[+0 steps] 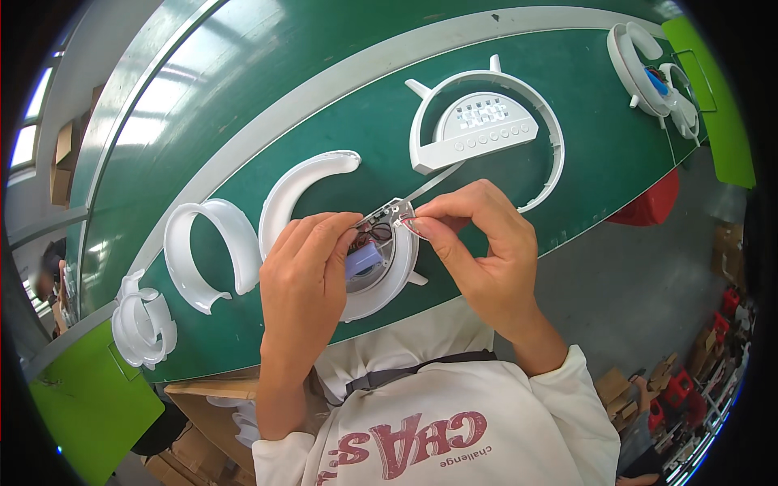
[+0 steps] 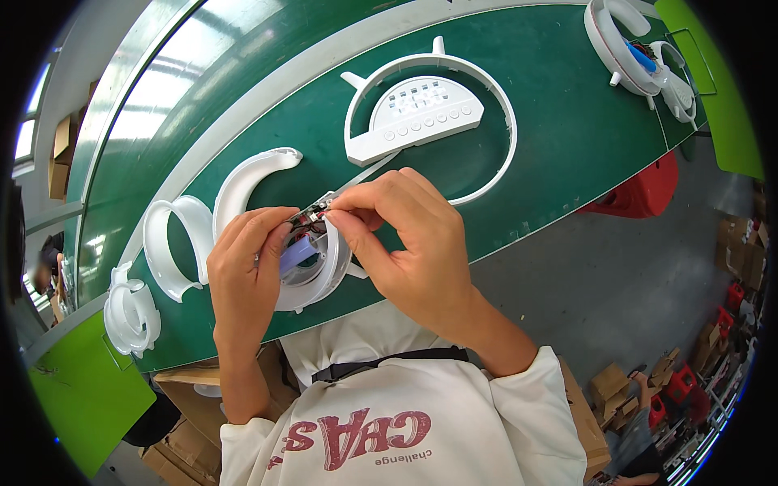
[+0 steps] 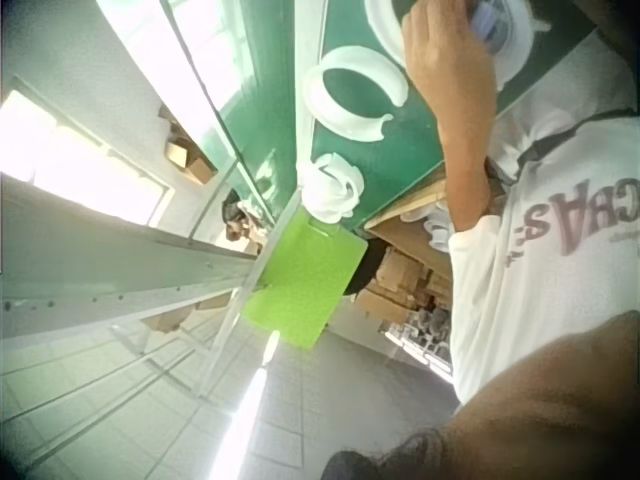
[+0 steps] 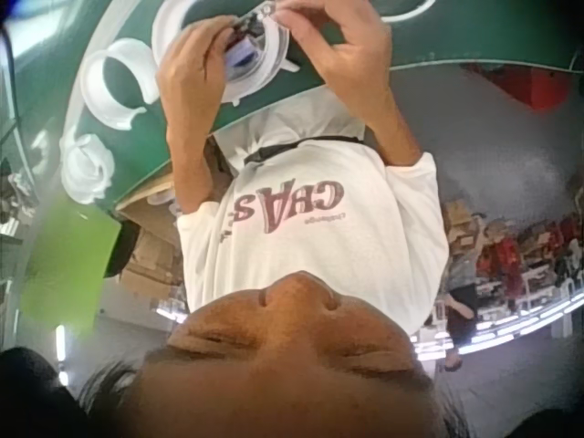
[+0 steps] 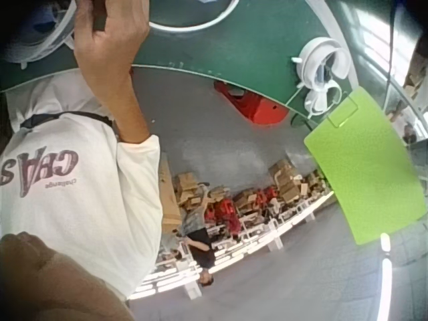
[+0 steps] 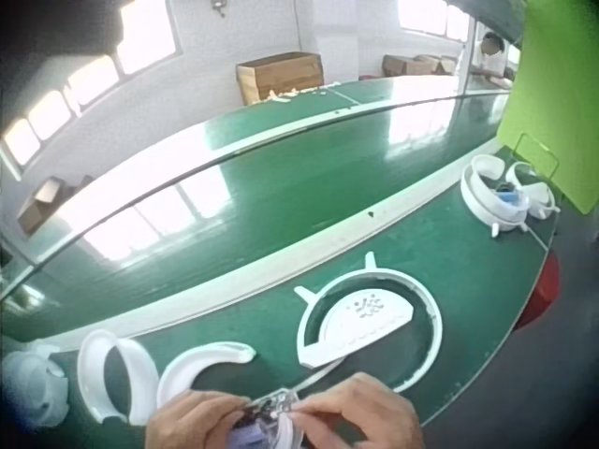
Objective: The person assembles electronic circular light fixtures by hand, connecting internal wires and batteries to a circuit board, then snapping plastic covers and light fixture housing components together.
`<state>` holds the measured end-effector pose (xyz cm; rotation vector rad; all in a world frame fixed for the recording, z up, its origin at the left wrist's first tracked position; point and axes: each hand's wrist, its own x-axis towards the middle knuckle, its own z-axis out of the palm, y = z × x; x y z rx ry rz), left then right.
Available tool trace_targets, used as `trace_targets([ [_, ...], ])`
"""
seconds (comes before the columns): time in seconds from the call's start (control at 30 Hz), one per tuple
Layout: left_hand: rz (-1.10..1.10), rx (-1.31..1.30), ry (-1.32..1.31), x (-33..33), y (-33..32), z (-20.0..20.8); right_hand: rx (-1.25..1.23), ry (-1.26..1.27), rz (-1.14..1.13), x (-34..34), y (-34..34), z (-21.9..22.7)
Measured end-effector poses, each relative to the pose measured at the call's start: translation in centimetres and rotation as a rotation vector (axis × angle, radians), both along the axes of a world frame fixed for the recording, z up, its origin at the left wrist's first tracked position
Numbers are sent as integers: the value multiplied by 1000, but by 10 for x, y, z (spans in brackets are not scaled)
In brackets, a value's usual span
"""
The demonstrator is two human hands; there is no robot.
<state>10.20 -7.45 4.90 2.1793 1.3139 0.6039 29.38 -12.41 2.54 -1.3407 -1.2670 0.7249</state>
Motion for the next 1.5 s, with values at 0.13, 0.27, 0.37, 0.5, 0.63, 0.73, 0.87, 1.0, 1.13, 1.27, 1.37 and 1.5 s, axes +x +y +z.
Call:
trace_targets([
  [0.13,-3,-37,36,3,5,9,25,-43,-16,2,2,2],
  [0.27,-3,-35,70,2,10,17,-48,-41,-25,2,1,9],
  [0.37,-17,-35,88,1,13,19,-135,95,-12,6,0,11],
  [0.5,-9,-31,67,1,11,11,-272,520,94,11,5,17],
  [0.63,5,31,18,-5,6,2,-345,640,233,11,13,18],
  [0.73,0,-24,5,-4,3,3,-314,498,235,7,10,13],
  [0.87,10,93,-11,-3,-1,11,-301,467,226,1,5,9],
  [1.0,-32,59,-155,0,-3,17,-326,487,198,-1,1,10],
  [1.13,-47,-16,-248,6,-4,19,-347,475,218,0,0,11],
  [1.27,-52,12,-280,0,-7,14,-287,366,258,-4,0,11],
  [1.37,-52,49,-296,0,-10,15,-189,240,291,-1,-2,11],
  [1.5,-139,179,-313,-1,-14,6,-241,243,360,9,-12,10],
])
